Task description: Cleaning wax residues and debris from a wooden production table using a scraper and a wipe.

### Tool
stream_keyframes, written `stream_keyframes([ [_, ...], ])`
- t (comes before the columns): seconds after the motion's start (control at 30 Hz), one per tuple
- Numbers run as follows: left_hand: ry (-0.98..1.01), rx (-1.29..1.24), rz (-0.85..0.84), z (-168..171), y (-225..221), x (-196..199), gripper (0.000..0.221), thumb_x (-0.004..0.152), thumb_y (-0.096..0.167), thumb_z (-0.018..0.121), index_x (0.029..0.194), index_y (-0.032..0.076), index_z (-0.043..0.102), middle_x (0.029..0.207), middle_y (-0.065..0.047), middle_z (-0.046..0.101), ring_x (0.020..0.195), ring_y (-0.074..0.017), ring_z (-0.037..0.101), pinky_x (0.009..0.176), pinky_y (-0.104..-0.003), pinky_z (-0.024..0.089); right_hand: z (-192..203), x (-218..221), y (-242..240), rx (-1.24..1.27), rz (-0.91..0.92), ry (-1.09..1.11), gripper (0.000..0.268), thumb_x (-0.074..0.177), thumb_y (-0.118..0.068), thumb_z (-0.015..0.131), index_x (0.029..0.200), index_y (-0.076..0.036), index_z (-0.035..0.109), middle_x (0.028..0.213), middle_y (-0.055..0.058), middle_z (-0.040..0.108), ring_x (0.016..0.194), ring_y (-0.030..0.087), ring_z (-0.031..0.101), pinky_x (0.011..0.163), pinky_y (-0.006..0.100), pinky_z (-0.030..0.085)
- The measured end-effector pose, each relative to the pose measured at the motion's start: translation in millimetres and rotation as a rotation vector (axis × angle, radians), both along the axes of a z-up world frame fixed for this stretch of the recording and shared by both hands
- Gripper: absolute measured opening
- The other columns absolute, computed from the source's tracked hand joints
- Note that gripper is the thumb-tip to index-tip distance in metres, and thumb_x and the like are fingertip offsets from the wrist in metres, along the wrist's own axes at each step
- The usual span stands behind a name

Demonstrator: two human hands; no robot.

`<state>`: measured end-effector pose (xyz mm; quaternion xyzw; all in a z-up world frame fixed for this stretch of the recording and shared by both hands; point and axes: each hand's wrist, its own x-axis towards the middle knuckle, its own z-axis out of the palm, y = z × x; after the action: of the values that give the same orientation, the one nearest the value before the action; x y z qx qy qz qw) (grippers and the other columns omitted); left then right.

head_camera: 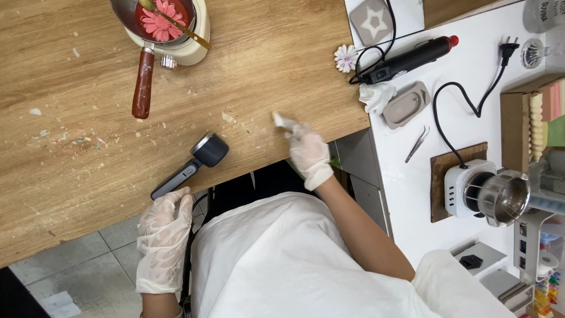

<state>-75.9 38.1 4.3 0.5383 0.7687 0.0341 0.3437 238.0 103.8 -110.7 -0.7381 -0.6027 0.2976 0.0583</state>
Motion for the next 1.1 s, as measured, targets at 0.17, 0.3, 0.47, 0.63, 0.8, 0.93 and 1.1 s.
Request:
stream_keyframes([
  [0.17,-0.008,-0.048,-0.020,-7.4,2.2,2.3,0.030,0.099,0.033,0.061,0.117,0.014,0.076,0.115,-0.011,0.074,0.108,-0.0305,0.068,0.097,-0.044,0.052,-16.8,77.3,-14.8,0.111,-0.263,-0.037,0.035,0.101,-0.011,0.051,0.131,-0.016,0.068,0.094,0.010,0.071,0.072,0.026,0.062,0.063,0.043,0.053],
  [0.3,-0.016,-0.022,-0.051,-6.8,3.9,6.4,0.029,0.099,0.032,0.062,0.117,0.014,0.076,0.114,-0.010,0.075,0.108,-0.0311,0.068,0.097,-0.045,0.051,58.8,3.2,15.1,-0.297,-0.409,-0.053,0.027,0.117,-0.030,0.042,0.114,-0.015,0.065,0.091,0.017,0.068,0.077,0.035,0.066,0.071,0.049,0.052],
  [0.47,-0.045,0.011,-0.015,1.9,1.2,8.9,0.028,0.099,0.032,0.061,0.115,0.013,0.075,0.115,-0.010,0.074,0.107,-0.0293,0.069,0.096,-0.043,0.052,8.7,-42.7,-0.6,0.024,0.051,-0.073,0.022,0.100,-0.011,0.045,0.115,-0.015,0.060,0.096,0.014,0.069,0.079,0.037,0.069,0.068,0.049,0.054],
  [0.63,-0.017,0.050,-0.034,3.8,-2.1,0.4,0.027,0.099,0.031,0.063,0.114,0.012,0.075,0.115,-0.011,0.074,0.107,-0.0301,0.069,0.097,-0.043,0.052,24.6,-13.7,9.3,-0.168,-0.010,-0.166,0.028,0.100,-0.009,0.046,0.125,-0.014,0.057,0.104,0.014,0.068,0.081,0.034,0.071,0.069,0.045,0.057],
  [0.8,-0.035,0.006,0.009,1.9,-5.3,-2.1,0.027,0.100,0.031,0.062,0.115,0.012,0.074,0.115,-0.010,0.075,0.107,-0.0284,0.070,0.097,-0.042,0.052,14.8,21.7,11.1,0.050,0.067,-0.360,0.042,0.087,-0.003,0.054,0.127,-0.013,0.060,0.112,0.018,0.065,0.092,0.037,0.070,0.073,0.047,0.056],
  [0.93,-0.024,0.028,-0.005,-3.4,-6.7,-1.7,0.027,0.100,0.031,0.062,0.115,0.012,0.075,0.115,-0.010,0.075,0.107,-0.0286,0.070,0.098,-0.043,0.052,22.4,5.4,15.1,-0.039,0.066,-0.360,0.031,0.091,-0.005,0.055,0.121,-0.011,0.060,0.113,0.018,0.064,0.092,0.037,0.070,0.075,0.048,0.055],
  [1.1,-0.042,0.044,-0.008,-7.0,-8.4,-0.9,0.028,0.099,0.031,0.063,0.115,0.012,0.075,0.115,-0.010,0.075,0.108,-0.0303,0.069,0.097,-0.044,0.051,26.9,-11.8,16.7,-0.110,0.025,-0.291,0.019,0.097,-0.007,0.052,0.115,-0.011,0.057,0.109,0.014,0.066,0.093,0.037,0.069,0.079,0.049,0.054],
])
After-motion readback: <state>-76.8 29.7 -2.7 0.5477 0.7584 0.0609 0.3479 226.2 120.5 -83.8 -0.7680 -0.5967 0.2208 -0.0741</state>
